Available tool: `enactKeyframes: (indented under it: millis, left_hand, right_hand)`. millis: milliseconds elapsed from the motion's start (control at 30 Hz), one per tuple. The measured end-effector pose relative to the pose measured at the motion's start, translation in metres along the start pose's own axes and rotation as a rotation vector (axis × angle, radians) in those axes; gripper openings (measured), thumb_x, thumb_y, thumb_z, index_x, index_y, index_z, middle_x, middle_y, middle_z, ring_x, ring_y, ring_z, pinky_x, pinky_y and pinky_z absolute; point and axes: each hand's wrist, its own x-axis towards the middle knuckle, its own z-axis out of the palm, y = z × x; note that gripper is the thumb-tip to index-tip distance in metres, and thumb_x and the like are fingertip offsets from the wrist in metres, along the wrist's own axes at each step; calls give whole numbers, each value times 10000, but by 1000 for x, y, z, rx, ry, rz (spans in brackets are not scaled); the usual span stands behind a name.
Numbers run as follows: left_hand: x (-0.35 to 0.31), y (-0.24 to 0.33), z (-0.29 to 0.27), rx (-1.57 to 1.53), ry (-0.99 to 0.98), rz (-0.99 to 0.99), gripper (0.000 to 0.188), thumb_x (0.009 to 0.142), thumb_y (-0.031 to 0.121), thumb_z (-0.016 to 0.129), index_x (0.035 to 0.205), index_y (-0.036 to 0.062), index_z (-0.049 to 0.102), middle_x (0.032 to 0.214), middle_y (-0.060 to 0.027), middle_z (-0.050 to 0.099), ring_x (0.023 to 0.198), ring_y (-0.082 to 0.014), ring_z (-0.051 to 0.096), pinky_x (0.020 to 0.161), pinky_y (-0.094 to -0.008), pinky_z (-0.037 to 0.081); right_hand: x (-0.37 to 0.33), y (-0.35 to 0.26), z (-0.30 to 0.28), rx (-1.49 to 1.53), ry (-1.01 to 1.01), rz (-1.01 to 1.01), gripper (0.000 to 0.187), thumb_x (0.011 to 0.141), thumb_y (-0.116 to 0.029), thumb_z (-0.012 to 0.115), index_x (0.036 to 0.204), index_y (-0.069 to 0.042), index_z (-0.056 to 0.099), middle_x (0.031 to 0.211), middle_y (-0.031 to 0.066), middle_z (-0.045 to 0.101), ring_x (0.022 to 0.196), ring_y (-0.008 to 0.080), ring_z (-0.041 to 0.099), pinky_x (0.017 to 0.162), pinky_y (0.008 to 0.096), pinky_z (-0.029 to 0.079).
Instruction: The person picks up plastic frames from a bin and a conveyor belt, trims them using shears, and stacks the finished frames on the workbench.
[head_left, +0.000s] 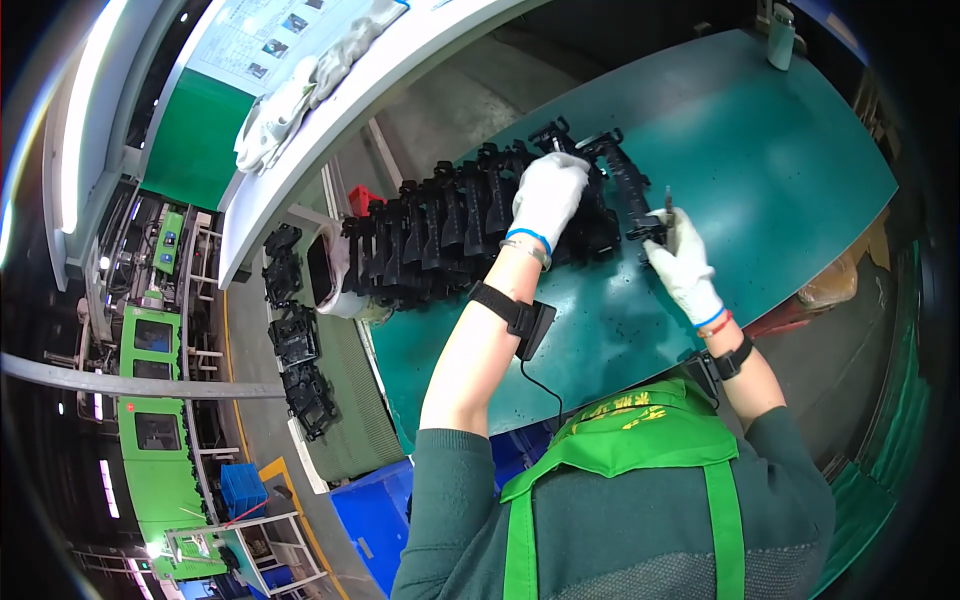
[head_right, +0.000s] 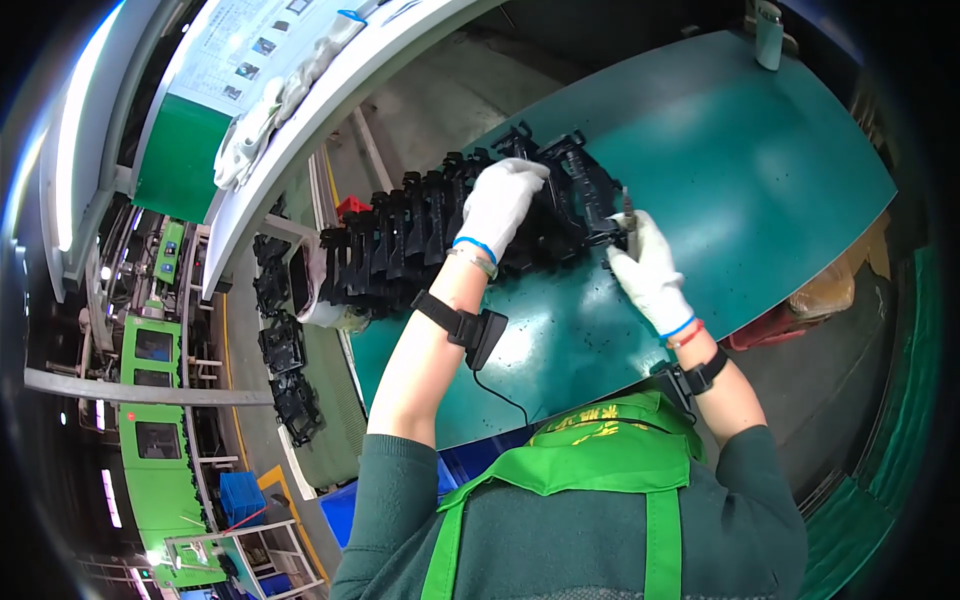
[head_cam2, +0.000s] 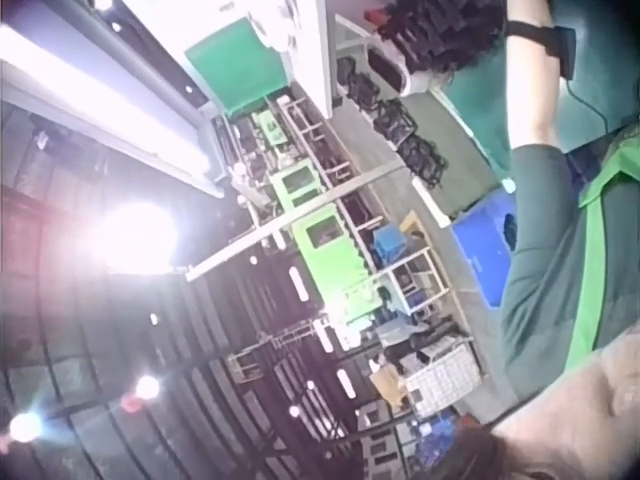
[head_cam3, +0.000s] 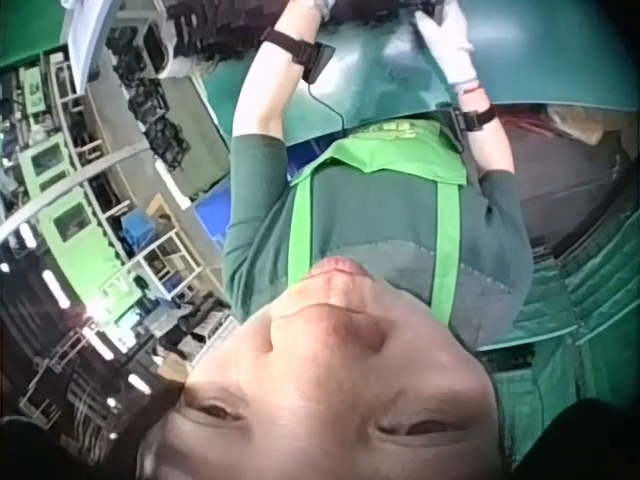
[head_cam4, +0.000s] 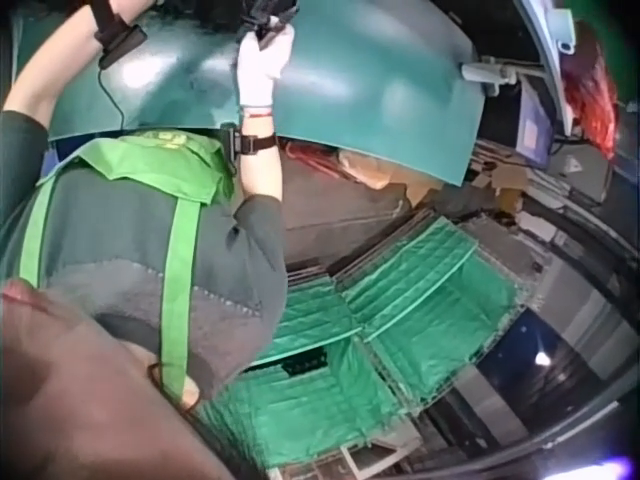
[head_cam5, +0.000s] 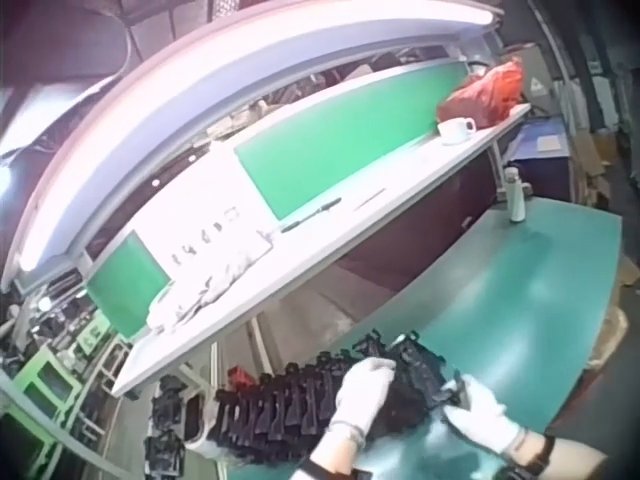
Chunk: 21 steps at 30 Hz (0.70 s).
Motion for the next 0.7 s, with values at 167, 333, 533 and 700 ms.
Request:
enactKeyframes:
  millis: [167, 333, 533, 700]
  left_hand:
    - [-21, -10, -14, 679, 120, 347, 310, 895, 339, 642, 1029, 98, 781, 1298, -136, 647, 1121, -310, 623, 909, -436, 531]
    - [-41, -32, -35, 735, -18, 386, 398, 893, 430, 621, 1122, 138, 761, 1256, -145, 638, 1140, -334, 590, 1013, -493, 464]
    - [-44, -58, -32, 732, 143, 546, 324, 898, 378, 646, 1126, 174, 754, 1108, -105, 695, 1139, -295, 601, 1037, -537, 420]
    - [-38, -58, -18, 745, 178, 545, 209, 885, 300, 686, 1050, 203, 771, 1002, -54, 732, 1124, -259, 623, 1050, -521, 396]
  right_hand:
    - [24, 0, 27, -235, -179, -164, 450, 841, 58, 650, 1277, 9, 554, 1201, 96, 605, 1106, 197, 605, 983, 325, 495]
    - [23, -15, 42, -419, -171, -306, 427, 822, -2, 696, 1236, 2, 590, 1209, 140, 624, 1141, 291, 623, 1008, 361, 497]
    - [23, -11, 48, -460, -183, -260, 389, 817, -27, 724, 1192, -20, 620, 1192, 134, 637, 1141, 276, 632, 1011, 358, 496]
    - [20, -2, 50, -256, -148, -79, 376, 813, -20, 738, 1173, -38, 629, 1178, 103, 640, 1112, 215, 626, 1005, 341, 491]
